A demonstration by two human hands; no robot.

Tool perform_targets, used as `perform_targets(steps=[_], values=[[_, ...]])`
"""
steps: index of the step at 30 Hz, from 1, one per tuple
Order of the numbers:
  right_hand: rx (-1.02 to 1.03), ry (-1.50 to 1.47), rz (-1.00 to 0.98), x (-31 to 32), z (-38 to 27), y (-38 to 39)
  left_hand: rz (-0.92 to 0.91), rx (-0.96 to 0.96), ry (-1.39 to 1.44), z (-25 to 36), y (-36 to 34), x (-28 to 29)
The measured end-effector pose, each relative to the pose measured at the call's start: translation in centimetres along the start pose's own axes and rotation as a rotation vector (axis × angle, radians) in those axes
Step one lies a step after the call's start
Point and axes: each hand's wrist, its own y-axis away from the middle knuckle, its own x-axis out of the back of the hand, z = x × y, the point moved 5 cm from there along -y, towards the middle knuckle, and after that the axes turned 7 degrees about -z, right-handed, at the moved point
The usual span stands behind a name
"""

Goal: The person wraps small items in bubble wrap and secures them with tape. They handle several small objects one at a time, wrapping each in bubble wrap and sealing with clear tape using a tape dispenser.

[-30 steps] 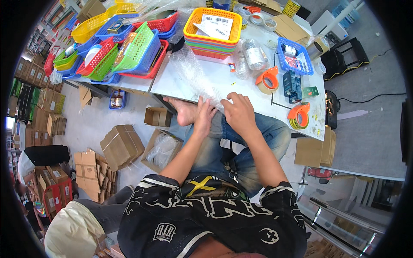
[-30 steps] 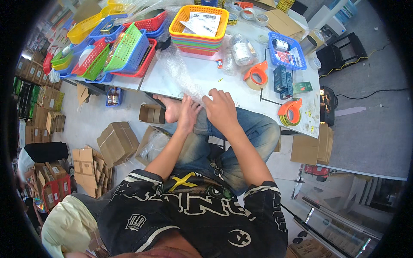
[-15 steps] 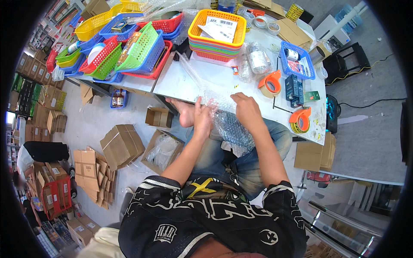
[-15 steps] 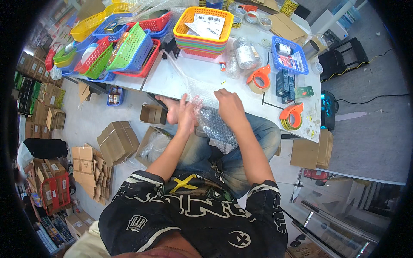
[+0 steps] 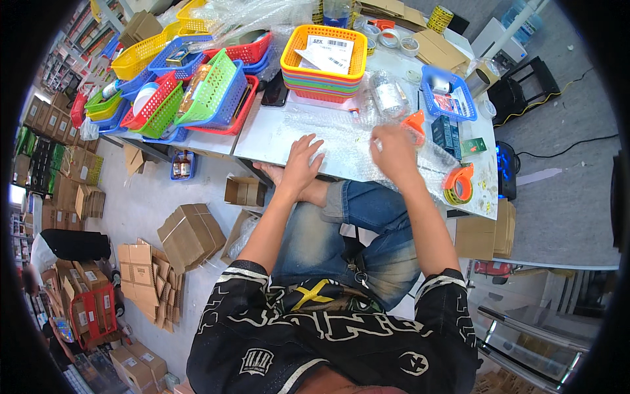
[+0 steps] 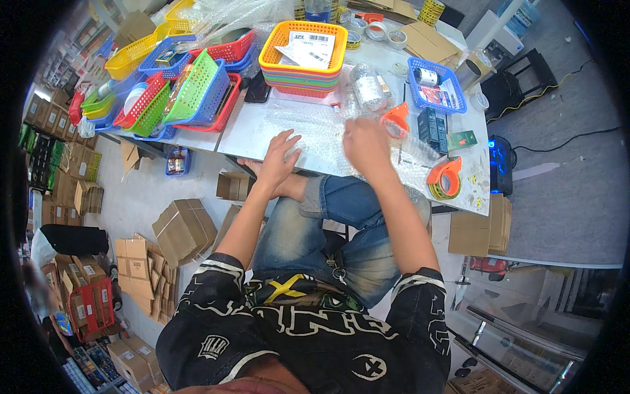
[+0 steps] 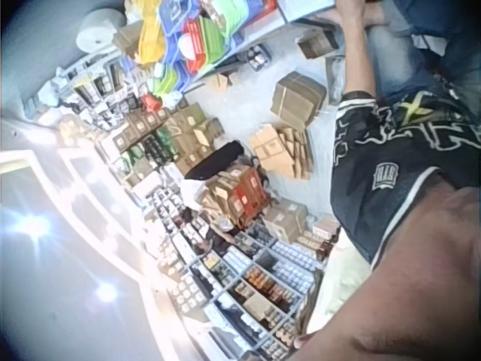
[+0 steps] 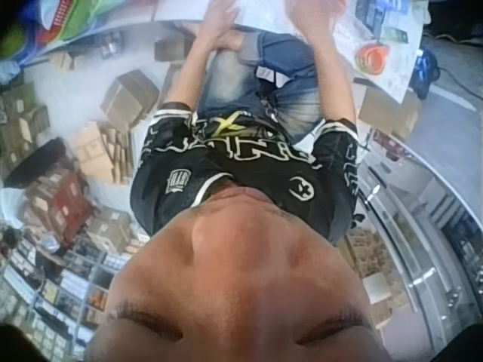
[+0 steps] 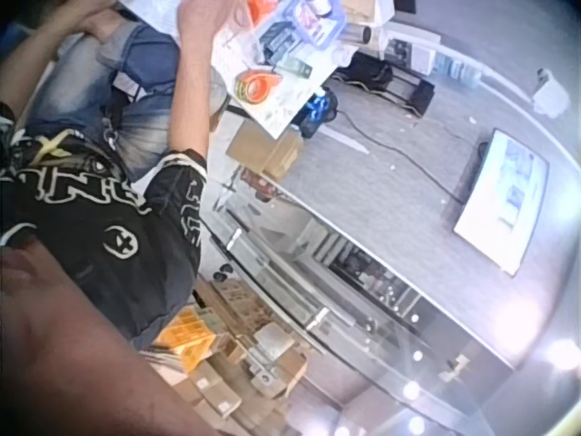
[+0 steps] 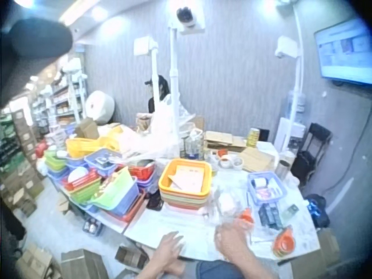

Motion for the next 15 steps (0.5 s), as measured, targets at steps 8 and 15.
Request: perform_targets(steps=[8, 15], values=[[-0.053, 0.066, -0.416, -9.2, 1.4, 5.2, -0.319, 0.398, 0.069, -1.2, 1.4, -1.9], [-0.003, -0.034, -0.587, -9.4, 2.0, 5.1, -0.210, 0.012, -0.212, -3.7, -1.7, -0.3]])
